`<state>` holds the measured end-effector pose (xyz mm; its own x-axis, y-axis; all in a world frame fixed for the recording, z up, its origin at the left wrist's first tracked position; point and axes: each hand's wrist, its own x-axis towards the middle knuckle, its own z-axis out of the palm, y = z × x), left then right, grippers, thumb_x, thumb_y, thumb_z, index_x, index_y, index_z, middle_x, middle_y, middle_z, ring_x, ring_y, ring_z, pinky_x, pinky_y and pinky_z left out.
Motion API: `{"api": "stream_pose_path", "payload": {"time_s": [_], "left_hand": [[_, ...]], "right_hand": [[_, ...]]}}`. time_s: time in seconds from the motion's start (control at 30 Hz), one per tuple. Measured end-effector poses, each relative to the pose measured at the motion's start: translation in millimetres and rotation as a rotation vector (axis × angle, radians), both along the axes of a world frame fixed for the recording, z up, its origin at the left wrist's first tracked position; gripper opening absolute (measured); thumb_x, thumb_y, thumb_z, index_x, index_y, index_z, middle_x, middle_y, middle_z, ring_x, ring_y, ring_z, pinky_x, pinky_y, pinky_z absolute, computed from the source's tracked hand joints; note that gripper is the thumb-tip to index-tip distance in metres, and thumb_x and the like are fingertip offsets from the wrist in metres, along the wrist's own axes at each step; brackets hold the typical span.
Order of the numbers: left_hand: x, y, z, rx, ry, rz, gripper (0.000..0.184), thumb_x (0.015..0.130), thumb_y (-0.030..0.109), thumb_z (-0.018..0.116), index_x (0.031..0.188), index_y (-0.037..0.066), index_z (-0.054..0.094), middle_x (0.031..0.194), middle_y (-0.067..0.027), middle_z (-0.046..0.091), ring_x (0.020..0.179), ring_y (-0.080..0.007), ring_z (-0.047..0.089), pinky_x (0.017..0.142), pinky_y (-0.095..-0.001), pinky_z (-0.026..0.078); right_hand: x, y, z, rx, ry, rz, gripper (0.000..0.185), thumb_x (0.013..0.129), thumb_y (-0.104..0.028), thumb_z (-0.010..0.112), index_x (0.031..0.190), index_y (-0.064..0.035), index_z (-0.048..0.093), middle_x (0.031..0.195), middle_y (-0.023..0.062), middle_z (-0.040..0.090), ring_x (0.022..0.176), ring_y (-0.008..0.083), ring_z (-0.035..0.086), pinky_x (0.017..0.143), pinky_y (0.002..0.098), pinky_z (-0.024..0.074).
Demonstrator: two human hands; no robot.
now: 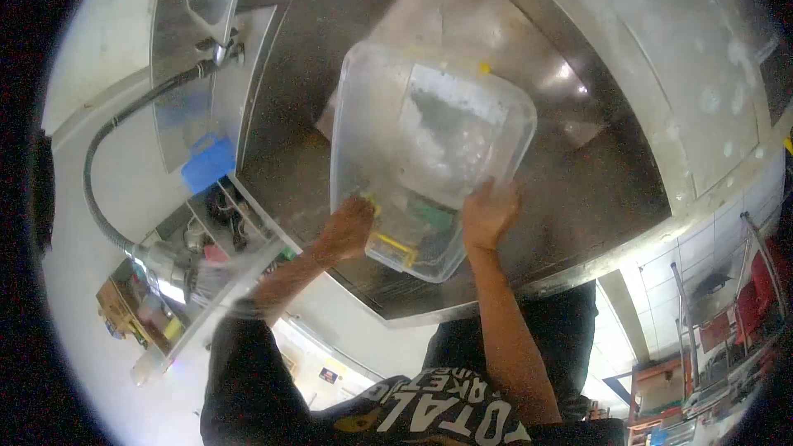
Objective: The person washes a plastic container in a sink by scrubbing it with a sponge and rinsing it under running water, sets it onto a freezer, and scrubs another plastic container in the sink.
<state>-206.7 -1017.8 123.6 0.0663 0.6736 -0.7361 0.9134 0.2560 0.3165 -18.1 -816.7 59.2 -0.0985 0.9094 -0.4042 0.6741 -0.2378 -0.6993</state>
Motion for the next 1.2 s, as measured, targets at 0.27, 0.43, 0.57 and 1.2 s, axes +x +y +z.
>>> {"api": "stream_pose_path", "payload": {"time_s": [0.27,0.43,0.57,1.2], "left_hand": [[-56.8,91.8,-120.6,0.107,0.923,-0.827,0.054,0.093,0.021,0.045,0.142,0.0,0.038,0.145,-0.0135,0.038,0.135,-0.0304,0.033,0.117,-0.0407,0.017],[-67.7,152.6,-130.3,0.227,0.871,-0.485,0.051,0.091,0.017,0.048,0.138,-0.002,0.043,0.144,-0.0165,0.041,0.137,-0.0297,0.033,0.116,-0.0412,0.02],[-27.6,34.9,-163.2,0.13,0.729,-0.556,0.052,0.091,0.015,0.047,0.139,-0.004,0.041,0.145,-0.019,0.039,0.136,-0.0335,0.034,0.117,-0.041,0.02],[-1.7,-50.0,-130.0,-0.202,0.465,-0.365,0.056,0.095,0.023,0.041,0.145,-0.001,0.033,0.15,-0.0161,0.034,0.142,-0.0331,0.023,0.119,-0.0445,0.01]], "right_hand": [[0.4,3.1,4.2,0.06,-0.011,0.081,0.025,0.08,0.001,0.056,0.104,0.0101,0.058,0.093,0.0289,0.061,0.087,0.046,0.061,0.077,0.048,0.0469],[-0.7,1.0,-5.6,0.127,0.042,0.089,0.029,0.079,0.003,0.055,0.107,0.0087,0.057,0.098,0.029,0.06,0.09,0.0443,0.06,0.078,0.0481,0.047],[-15.3,17.1,10.6,0.054,0.114,0.069,0.03,0.079,0.003,0.054,0.109,0.0085,0.057,0.099,0.028,0.06,0.092,0.0437,0.059,0.081,0.0481,0.0465],[-22.4,5.6,-6.0,0.141,0.139,0.109,0.039,0.076,0.005,0.055,0.115,0.0072,0.057,0.105,0.0266,0.061,0.097,0.0423,0.061,0.085,0.0457,0.0474]]}}
